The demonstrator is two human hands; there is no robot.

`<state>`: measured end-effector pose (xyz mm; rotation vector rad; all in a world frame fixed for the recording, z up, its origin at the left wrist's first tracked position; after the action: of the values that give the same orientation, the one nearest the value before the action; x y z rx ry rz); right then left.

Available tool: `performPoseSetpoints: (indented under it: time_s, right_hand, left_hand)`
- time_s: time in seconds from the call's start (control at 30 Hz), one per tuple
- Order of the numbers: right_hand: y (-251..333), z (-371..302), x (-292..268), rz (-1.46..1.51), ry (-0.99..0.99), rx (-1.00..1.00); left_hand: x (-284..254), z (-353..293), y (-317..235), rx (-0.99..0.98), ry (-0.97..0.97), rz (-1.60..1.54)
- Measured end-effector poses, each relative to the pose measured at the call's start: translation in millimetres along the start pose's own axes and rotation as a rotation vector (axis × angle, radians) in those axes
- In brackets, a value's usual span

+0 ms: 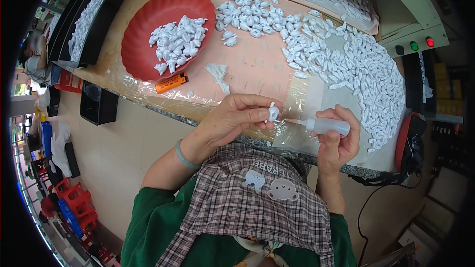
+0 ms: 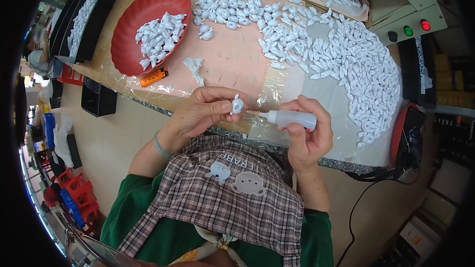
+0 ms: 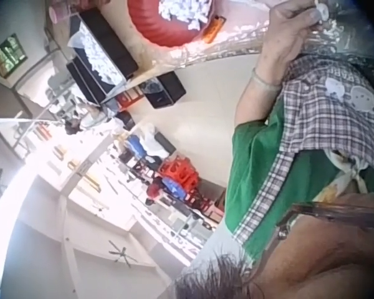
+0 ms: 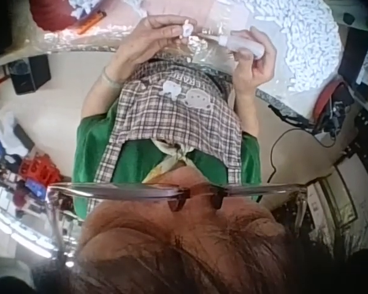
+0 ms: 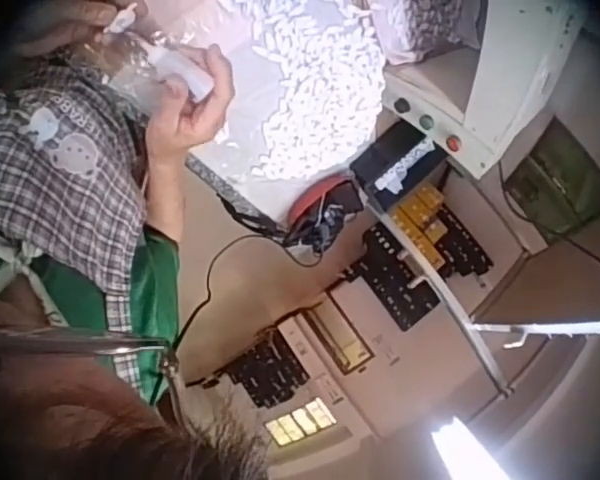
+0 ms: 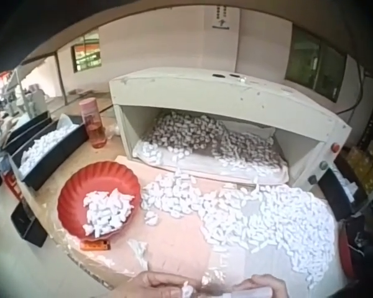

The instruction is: Applying glue to small white plastic components at a factory workbench.

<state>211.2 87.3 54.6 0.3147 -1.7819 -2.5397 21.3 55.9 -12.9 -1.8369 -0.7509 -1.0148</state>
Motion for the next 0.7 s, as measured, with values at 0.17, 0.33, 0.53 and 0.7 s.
performPoseSetpoints:
  time_s: [0.17, 0.33, 0.53, 0.7]
  right_hand:
    - [9.3, -3.7, -0.3, -0.326, 0.001, -0.213]
    - [13.4, -5.4, 1.3, -0.408, 0.001, -0.257]
    - [15.4, -6.0, 0.8, -0.440, 0.007, -0.265]
    - [15.0, -6.1, 2.7, -0.454, 0.038, -0.295]
  left_hand:
    - [-1.9, 0.1, 1.5, -0.012, -0.006, 0.006]
    - [-2.7, -0.2, 2.2, -0.032, -0.026, 0.017]
    - [-3.6, 0.2, 3.1, -0.035, -0.013, 0.015]
    - [-2.5, 0.2, 2.2, -0.031, -0.004, 0.013]
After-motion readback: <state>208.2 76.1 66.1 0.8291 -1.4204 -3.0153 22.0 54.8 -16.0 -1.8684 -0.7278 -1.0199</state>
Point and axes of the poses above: each hand's wrist, its own z-axis towards the middle knuckle, its own x-axis out of the palm, y = z × x, the point moved 7 cm from there along z, towards the middle knuckle, and after that the axes turned 15 degrees about -z, right-handed, at the moved point
